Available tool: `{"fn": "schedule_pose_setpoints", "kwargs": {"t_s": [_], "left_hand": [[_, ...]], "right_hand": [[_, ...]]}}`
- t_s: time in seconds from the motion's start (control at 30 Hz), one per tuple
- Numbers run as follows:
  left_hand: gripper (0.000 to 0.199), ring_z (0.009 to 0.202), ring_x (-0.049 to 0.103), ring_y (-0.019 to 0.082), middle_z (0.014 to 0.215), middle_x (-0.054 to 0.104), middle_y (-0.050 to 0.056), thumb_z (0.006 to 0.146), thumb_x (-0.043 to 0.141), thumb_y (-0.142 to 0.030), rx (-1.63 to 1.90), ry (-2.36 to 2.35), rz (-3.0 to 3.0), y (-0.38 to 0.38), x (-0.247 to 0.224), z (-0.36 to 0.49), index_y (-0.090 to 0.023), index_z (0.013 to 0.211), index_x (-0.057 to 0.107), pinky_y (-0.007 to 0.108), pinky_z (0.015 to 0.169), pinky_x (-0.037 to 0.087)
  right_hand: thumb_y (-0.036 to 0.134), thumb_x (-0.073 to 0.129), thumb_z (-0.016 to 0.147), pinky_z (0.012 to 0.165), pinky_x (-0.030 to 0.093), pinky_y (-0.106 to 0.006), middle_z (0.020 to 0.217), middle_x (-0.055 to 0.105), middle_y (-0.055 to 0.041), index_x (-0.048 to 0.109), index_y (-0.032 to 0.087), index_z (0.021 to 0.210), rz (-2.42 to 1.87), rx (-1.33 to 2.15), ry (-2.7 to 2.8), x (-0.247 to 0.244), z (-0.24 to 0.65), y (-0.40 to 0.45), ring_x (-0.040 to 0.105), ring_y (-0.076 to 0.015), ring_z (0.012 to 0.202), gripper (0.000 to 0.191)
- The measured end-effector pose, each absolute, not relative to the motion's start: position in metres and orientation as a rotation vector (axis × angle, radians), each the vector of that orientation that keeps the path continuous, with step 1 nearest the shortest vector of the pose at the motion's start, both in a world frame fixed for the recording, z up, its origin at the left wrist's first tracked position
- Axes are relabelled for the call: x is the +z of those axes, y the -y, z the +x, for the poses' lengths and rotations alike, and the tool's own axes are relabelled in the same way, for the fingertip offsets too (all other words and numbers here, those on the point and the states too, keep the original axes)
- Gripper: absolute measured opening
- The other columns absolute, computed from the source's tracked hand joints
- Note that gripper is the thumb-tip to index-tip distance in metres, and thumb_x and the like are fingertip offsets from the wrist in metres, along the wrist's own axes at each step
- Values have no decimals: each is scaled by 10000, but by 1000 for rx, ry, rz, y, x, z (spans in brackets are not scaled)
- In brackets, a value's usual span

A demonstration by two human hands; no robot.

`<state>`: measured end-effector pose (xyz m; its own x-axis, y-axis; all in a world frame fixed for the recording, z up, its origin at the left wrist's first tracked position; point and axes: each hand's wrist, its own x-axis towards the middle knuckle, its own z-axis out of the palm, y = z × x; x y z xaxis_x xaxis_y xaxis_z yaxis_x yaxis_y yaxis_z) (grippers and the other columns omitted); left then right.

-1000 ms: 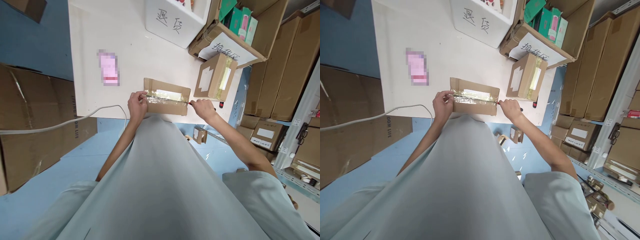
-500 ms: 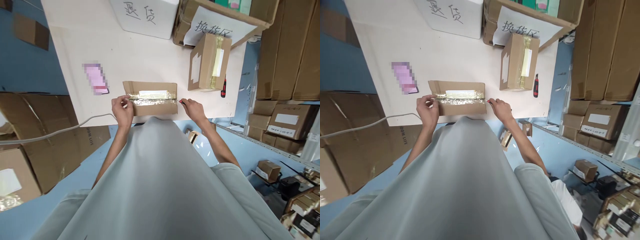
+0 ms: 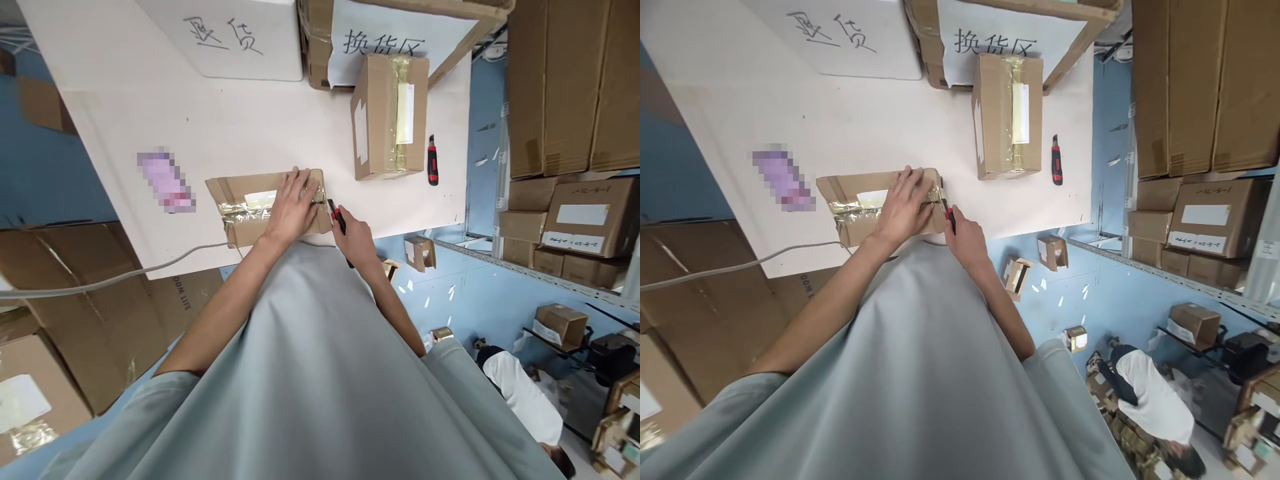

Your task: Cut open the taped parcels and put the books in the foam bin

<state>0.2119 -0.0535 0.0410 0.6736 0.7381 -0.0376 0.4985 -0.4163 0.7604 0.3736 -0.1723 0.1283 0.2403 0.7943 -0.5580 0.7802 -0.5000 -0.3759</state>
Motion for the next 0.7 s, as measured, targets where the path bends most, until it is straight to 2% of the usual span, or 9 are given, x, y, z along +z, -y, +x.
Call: {"fn": "schedule_pose_setpoints", "kwargs": {"t_s": [0.13,0.33,0.53,0.7], "left_hand": [[622,1742,345,462,1798,498,187,1014,750,-439,313,-936,2137,36,37,212,-248,1593,628,753,1429,203],[793,1670,440,514,1723,547,261,897,812,-287,176,-933,2209,26,45,215,-138,1641,582,719,1421,275],[723,1630,483,474,1670,571,261,943,681,-219,-9,-923,2385,22,60,223,-101,1644,553,659,1364,396],[728,1592,517,483,1641,584,288,885,710,-171,-29,-902,2436,23,63,225,-54,1592,584,654,1347,412]], "right_hand": [[300,355,1192,994,599,-432,1250,859,-167,583,167,1582,-2477,1133,1593,137,369,156,810,-383,1144,472],[186,398,1169,1035,609,-411,1305,832,-224,598,87,1521,-2601,1188,1610,138,354,128,802,-348,1234,417],[104,436,1148,1049,626,-359,1355,802,-245,662,110,1447,-2698,1149,1620,140,332,111,793,-303,1297,376],[158,507,1152,1036,649,-380,1339,796,-240,723,149,1374,-2683,1217,1739,150,330,126,812,-314,1266,310]]}}
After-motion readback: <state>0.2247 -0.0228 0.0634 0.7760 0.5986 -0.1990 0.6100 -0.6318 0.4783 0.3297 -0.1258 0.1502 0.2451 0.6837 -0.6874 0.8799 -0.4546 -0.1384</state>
